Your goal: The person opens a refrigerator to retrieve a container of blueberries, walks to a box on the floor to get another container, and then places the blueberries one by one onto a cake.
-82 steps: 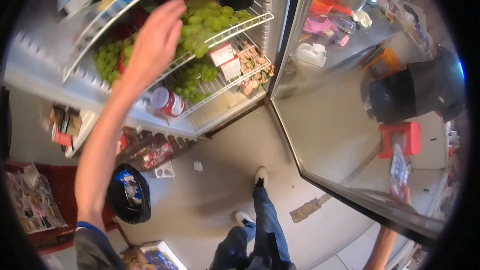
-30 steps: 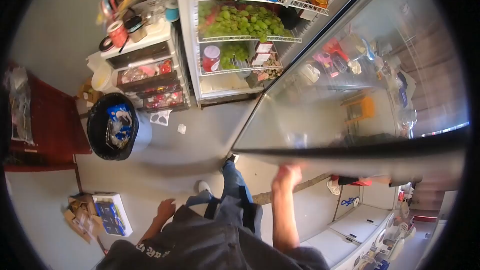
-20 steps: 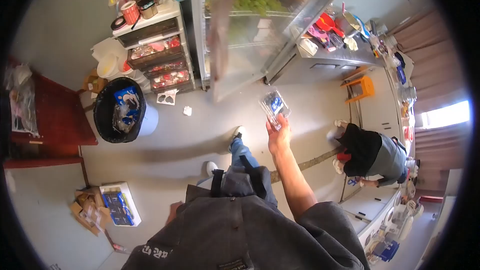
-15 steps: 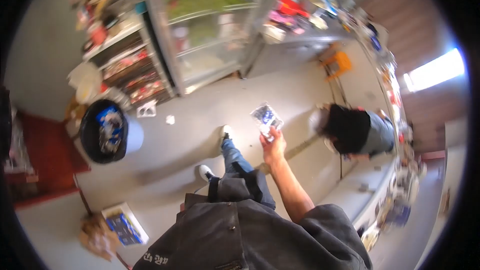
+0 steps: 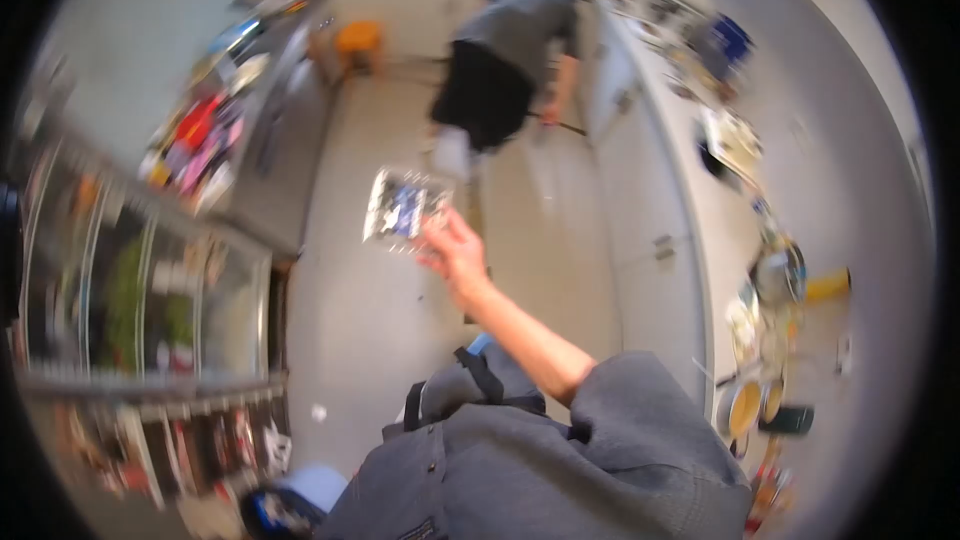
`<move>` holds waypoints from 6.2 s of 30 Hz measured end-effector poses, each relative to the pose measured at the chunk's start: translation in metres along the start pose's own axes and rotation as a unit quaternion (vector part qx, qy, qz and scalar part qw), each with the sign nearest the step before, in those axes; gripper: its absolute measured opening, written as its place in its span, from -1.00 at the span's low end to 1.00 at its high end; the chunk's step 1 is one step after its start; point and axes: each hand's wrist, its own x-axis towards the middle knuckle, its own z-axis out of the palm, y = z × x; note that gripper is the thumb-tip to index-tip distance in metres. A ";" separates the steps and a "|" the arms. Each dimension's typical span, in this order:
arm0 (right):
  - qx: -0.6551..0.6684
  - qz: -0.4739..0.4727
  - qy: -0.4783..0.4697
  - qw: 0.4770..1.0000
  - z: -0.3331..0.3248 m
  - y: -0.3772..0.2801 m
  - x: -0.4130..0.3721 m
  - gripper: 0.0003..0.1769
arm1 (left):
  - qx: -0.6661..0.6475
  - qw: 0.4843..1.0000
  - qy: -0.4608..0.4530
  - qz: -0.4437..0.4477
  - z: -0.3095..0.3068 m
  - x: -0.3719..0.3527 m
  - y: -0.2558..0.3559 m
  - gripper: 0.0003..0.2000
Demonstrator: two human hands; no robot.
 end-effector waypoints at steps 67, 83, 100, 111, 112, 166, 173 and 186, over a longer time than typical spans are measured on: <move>-0.328 0.235 0.223 0.887 -0.692 -0.459 0.734 -0.74 | 0.173 0.982 0.015 -0.067 0.594 0.105 1.060 -0.71; -0.463 0.318 0.146 0.814 -0.585 -0.445 0.850 -0.70 | 0.132 0.985 -0.016 -0.109 0.538 0.313 1.052 -0.72; -0.595 0.281 -0.015 0.752 -0.358 -0.411 1.019 -0.66 | -0.097 0.985 0.008 -0.140 0.434 0.351 1.069 -0.81; -0.696 0.156 -0.263 0.650 -0.333 -0.374 1.142 -0.46 | -0.178 0.968 0.168 -0.062 0.441 0.332 1.176 -0.87; -0.623 0.141 -0.401 0.657 -0.397 -0.339 1.198 -0.56 | -0.132 0.957 0.252 -0.050 0.446 0.315 1.186 -0.87; -0.549 0.133 -0.822 -0.069 0.063 0.358 -0.052 -0.66 | -0.704 0.057 0.538 -0.460 0.517 -0.202 0.466 -0.74; -0.474 0.104 -0.869 -0.095 0.024 0.447 -0.287 -0.68 | -0.659 0.274 0.451 -0.536 0.483 -0.211 0.298 -0.72; -0.499 -0.013 -0.820 -0.280 -0.026 0.585 -0.579 -0.69 | -0.642 0.187 0.557 -0.493 0.426 -0.457 -0.088 -0.76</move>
